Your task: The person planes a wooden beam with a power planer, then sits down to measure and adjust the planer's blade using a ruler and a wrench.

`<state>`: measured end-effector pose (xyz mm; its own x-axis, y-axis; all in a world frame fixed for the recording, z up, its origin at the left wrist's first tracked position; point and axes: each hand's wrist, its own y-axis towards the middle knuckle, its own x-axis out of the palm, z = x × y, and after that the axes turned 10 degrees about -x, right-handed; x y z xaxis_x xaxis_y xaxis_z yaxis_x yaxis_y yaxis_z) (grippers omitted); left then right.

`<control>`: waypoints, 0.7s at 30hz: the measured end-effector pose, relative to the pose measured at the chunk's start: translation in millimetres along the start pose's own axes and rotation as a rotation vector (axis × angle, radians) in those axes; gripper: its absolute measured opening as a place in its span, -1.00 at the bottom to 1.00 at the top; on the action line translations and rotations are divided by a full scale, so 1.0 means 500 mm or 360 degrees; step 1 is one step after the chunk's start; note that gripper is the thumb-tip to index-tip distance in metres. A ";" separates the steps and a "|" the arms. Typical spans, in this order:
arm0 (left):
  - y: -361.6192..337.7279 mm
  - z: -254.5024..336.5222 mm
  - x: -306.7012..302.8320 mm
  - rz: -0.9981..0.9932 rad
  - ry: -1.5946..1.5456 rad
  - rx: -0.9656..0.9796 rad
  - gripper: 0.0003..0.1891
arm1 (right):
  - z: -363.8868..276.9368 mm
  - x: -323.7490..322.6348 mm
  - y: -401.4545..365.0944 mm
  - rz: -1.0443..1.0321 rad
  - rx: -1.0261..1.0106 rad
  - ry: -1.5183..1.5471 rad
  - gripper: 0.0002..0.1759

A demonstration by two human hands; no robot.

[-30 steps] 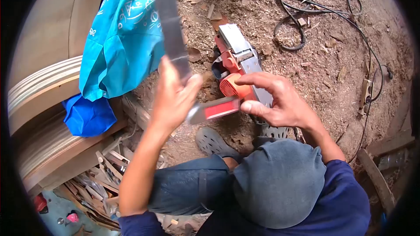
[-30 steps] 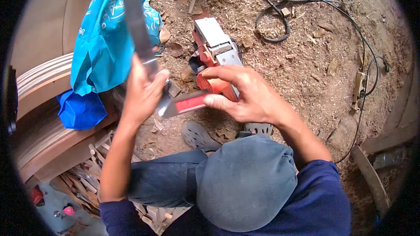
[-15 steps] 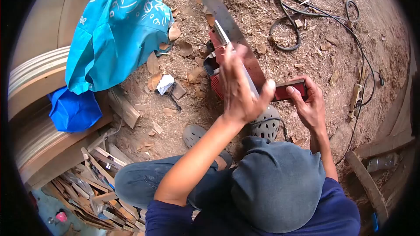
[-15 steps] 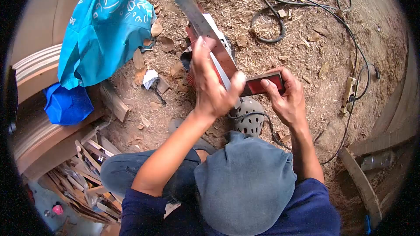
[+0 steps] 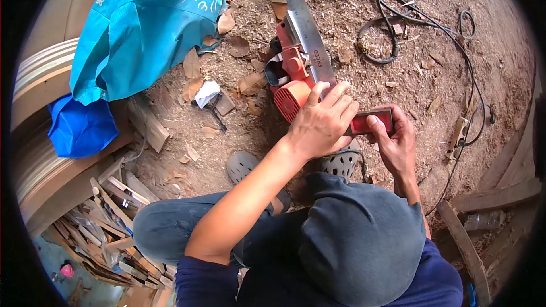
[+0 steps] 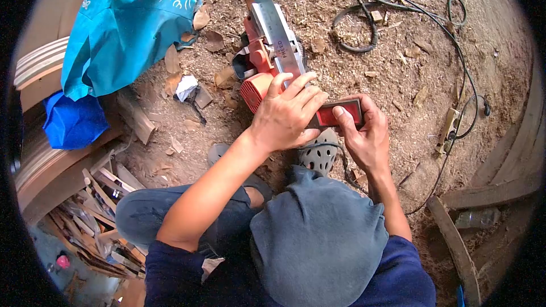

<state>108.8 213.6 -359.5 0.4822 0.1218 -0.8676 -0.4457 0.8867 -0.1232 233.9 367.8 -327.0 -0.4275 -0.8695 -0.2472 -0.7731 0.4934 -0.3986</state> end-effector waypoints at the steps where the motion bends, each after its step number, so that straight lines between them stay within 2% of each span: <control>1: 0.001 -0.004 -0.001 0.0059 -0.0038 0.0030 -0.31 | 0.002 -0.002 0.003 -0.0019 -0.0020 -0.0018 -0.72; 4: 0.000 -0.022 0.014 0.0140 -0.0047 0.0117 -0.38 | -0.005 -0.010 0.007 -0.0105 0.0018 -0.0118 -0.73; 6: 0.000 -0.024 0.016 0.0181 -0.0024 0.0136 -0.40 | 0.007 -0.033 0.034 -0.0348 -0.0027 -0.0047 -0.68; 7: -0.001 -0.024 0.017 0.0206 -0.0015 0.0147 -0.39 | -0.003 -0.033 0.049 -0.0252 -0.0134 0.0007 -0.59; 8: -0.003 -0.023 0.018 0.0232 -0.0006 0.0156 -0.37 | 0.016 -0.038 0.080 -0.0172 -0.0099 0.0112 -0.52; 12: -0.004 -0.026 0.023 0.0239 0.0007 0.0157 -0.34 | 0.042 0.024 0.210 -0.0206 0.0102 0.0050 -0.55; 14: -0.008 -0.026 0.024 0.0295 -0.0004 0.0155 -0.32 | 0.088 0.065 0.254 -0.0571 0.0223 0.0060 -0.57; 16: -0.009 -0.025 0.028 0.0302 -0.0021 0.0151 -0.31 | 0.164 0.108 0.292 -0.0547 0.0156 0.0090 -0.57; 18: -0.010 -0.026 0.030 0.0321 -0.0042 0.0131 -0.30 | 0.178 0.133 0.304 -0.0469 0.0190 0.0073 -0.54; 21: -0.012 -0.028 0.038 0.0306 -0.0127 0.0153 -0.28 | 0.187 0.138 0.311 -0.0353 0.0428 0.0339 -0.55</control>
<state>110.1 204.6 -382.0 0.4550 0.3243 -0.8293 -0.4631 0.8817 0.0907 128.1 386.4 -488.4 -0.3736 -0.9263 0.0481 -0.7194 0.2566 -0.6455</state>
